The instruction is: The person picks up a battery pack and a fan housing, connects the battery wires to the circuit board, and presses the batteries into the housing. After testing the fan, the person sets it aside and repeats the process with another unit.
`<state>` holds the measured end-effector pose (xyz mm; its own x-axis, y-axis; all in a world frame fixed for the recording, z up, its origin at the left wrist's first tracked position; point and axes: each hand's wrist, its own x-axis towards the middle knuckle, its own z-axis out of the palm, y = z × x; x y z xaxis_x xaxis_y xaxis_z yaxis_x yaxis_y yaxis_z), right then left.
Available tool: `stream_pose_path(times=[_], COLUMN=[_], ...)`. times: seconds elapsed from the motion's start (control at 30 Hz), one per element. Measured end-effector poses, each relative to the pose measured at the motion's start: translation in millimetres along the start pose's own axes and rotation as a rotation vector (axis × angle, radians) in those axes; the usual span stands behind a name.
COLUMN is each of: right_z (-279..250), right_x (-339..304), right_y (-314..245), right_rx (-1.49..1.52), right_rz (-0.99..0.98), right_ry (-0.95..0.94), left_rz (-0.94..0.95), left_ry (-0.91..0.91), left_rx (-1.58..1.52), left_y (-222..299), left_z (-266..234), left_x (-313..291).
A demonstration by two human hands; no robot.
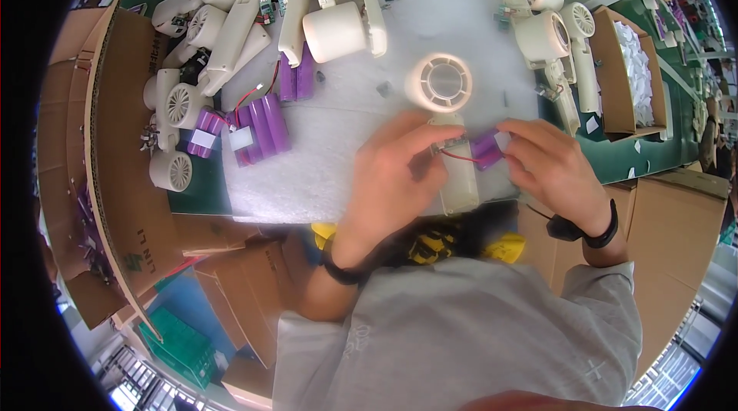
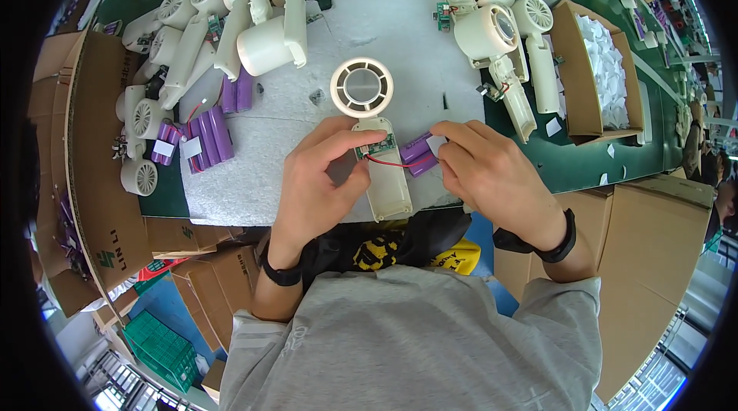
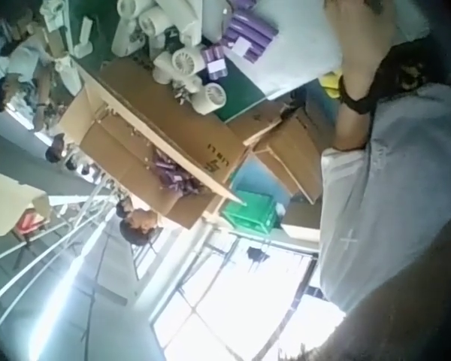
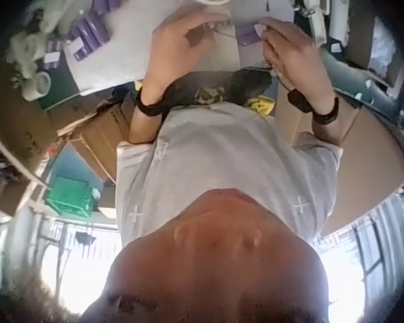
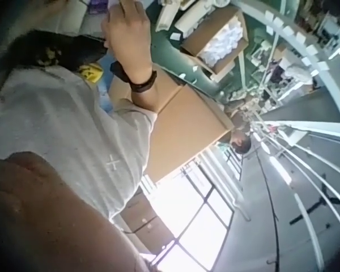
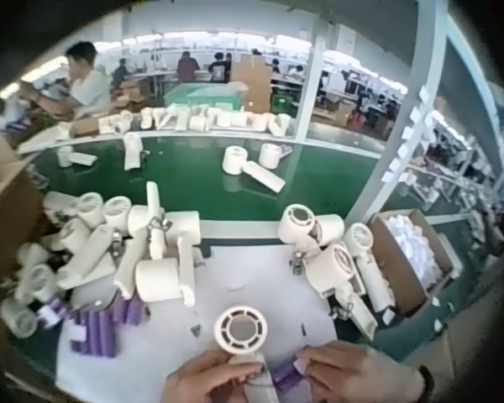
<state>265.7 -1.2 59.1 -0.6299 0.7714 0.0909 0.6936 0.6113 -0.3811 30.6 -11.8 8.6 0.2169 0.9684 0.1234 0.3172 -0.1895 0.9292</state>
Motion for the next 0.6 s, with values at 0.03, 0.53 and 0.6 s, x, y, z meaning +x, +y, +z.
stream_pose_path(times=[0.03, 0.53, 0.6], right_z=[-1, -109, -101], right_x=[1, -34, -31], right_y=[2, 96, 87], right_rx=[0.02, -0.464, -0.429], right_rz=[0.012, 0.868, 0.9], right_ry=[-0.002, 0.348, 0.26], left_rz=[-0.006, 0.02, 0.021], left_ry=[-0.001, 0.06, 0.081], left_rx=[-0.012, -0.035, -0.011], left_y=[0, -5, -5], left_z=[0, 9, 8], left_x=[0, 0, -1])
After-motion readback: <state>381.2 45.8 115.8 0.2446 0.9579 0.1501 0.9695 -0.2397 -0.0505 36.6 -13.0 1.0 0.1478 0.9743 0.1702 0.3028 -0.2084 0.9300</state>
